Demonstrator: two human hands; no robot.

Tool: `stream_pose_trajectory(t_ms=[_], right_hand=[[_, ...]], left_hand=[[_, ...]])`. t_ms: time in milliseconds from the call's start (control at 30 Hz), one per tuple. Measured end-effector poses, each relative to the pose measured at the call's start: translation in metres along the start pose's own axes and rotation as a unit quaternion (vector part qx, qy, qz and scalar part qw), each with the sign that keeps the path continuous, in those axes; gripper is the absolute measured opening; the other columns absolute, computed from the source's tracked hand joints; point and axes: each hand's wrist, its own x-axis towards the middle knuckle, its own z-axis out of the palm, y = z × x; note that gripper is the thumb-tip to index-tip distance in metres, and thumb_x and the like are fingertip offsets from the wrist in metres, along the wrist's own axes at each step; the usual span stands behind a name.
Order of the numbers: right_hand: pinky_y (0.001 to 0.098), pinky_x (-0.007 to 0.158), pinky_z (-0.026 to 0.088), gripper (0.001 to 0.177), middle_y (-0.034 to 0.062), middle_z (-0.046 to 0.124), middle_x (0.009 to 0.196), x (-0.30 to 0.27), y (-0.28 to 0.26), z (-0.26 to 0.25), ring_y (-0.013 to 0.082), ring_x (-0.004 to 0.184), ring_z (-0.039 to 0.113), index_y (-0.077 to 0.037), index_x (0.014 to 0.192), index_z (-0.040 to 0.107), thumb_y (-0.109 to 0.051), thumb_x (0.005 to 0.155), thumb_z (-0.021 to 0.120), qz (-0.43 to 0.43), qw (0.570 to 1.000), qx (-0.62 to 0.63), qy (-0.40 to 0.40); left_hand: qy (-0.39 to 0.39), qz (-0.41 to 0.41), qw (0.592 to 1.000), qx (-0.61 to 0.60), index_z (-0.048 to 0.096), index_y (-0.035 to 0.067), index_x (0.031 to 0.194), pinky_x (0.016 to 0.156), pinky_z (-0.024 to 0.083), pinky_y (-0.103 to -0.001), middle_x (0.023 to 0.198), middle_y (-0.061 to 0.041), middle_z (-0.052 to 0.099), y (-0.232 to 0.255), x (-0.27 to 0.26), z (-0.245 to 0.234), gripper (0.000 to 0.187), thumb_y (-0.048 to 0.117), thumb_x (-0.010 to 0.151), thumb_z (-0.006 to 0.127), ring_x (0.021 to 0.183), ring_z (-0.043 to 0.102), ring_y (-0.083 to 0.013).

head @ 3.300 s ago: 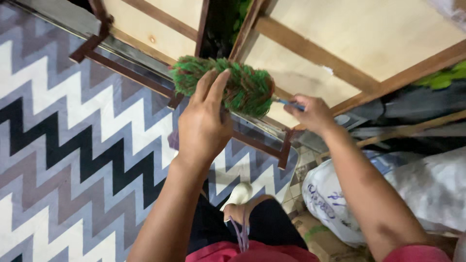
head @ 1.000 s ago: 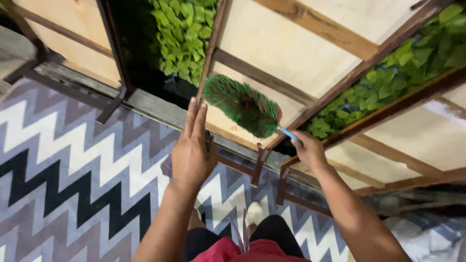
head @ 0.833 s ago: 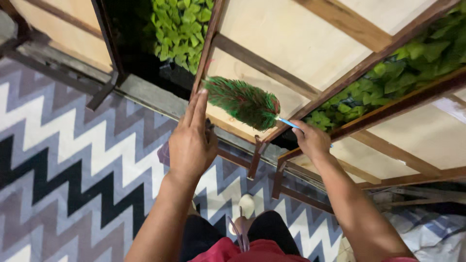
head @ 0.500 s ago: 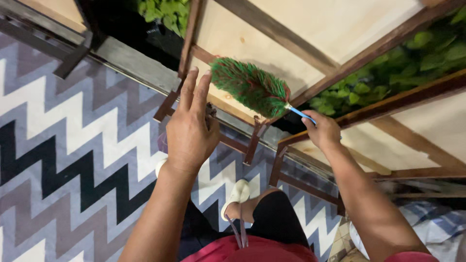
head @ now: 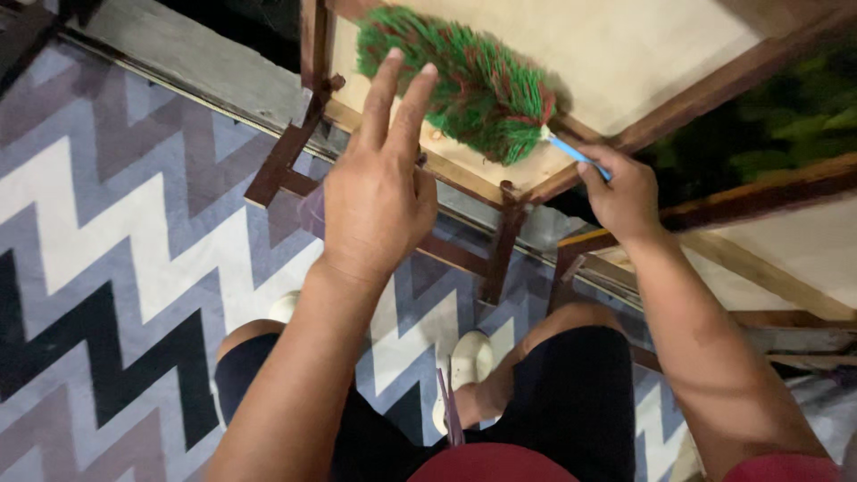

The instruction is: The person uses a small brush to sweep dust off a wooden shelf and then wipes a reddish-brown board with a cloth. They pour water from a bottle onto the board and continue wiping it down.

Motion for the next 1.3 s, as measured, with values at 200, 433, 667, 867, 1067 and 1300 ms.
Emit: stream_pose_trajectory(t_ms=[200, 433, 667, 867, 1067, 1300], right_hand=[[0.0381, 0.079, 0.056, 0.021, 0.0167, 0.074, 0.105, 0.021, 0.028, 0.057, 0.0293, 0.092, 0.073, -0.008, 0.12, 0.075, -0.014, 0.1, 0.074, -0.03, 0.999, -0.014, 0.021], [0.039, 0.085, 0.057, 0.022, 0.0156, 0.074, 0.112, 0.03, 0.065, 0.053, 0.0298, 0.097, 0.073, -0.007, 0.123, 0.075, -0.012, 0.101, 0.075, -0.122, 0.99, -0.042, 0.058], [0.0368, 0.086, 0.054, 0.017, 0.014, 0.073, 0.109, 0.051, 0.114, -0.004, 0.0242, 0.099, 0.069, -0.005, 0.128, 0.07, -0.01, 0.113, 0.065, -0.047, 0.992, -0.031, 0.111], [0.0393, 0.074, 0.053, 0.024, 0.0176, 0.072, 0.095, 0.027, 0.106, 0.025, 0.026, 0.082, 0.067, -0.01, 0.121, 0.077, -0.019, 0.099, 0.078, -0.005, 0.991, -0.126, 0.044], [0.0393, 0.078, 0.053, 0.022, 0.0111, 0.071, 0.098, 0.064, 0.084, 0.002, 0.0265, 0.084, 0.069, -0.009, 0.131, 0.069, -0.023, 0.115, 0.063, 0.026, 0.983, 0.082, 0.163], [0.0439, 0.074, 0.054, 0.022, 0.0135, 0.07, 0.088, 0.054, 0.034, 0.044, 0.028, 0.082, 0.068, -0.01, 0.122, 0.075, -0.02, 0.102, 0.071, 0.033, 0.991, -0.131, -0.001]], left_hand=[[0.023, 0.033, 0.999, 0.008, 0.04, 0.015, 0.159, 0.082, 0.061, -0.042, 0.166, -0.014, 0.036, -0.057, -0.017, 0.053, 0.091, -0.003, 0.074, 0.064, 0.123, 0.066, -0.0391], [0.085, 0.051, 0.995, 0.026, 0.042, 0.015, 0.156, 0.093, 0.06, -0.043, 0.165, -0.012, 0.035, -0.068, -0.044, 0.079, 0.085, -0.004, 0.076, 0.063, 0.121, 0.067, -0.0373], [0.097, 0.014, 0.995, 0.025, 0.045, 0.015, 0.155, 0.083, 0.059, -0.044, 0.164, -0.014, 0.038, -0.047, -0.055, 0.081, 0.088, -0.004, 0.072, 0.064, 0.11, 0.069, -0.0379], [0.104, 0.034, 0.993, 0.04, 0.047, 0.015, 0.153, 0.08, 0.06, -0.043, 0.163, -0.013, 0.038, -0.04, -0.061, 0.084, 0.087, -0.003, 0.07, 0.065, 0.109, 0.07, -0.0376], [0.101, 0.023, 0.993, 0.052, 0.048, 0.014, 0.151, 0.08, 0.059, -0.044, 0.163, -0.014, 0.039, -0.042, -0.066, 0.081, 0.085, -0.003, 0.07, 0.065, 0.104, 0.07, -0.0377], [0.096, -0.007, 0.993, 0.064, 0.047, 0.014, 0.152, 0.071, 0.058, -0.043, 0.162, -0.015, 0.039, -0.048, -0.068, 0.066, 0.086, -0.004, 0.07, 0.064, 0.098, 0.07, -0.037]])
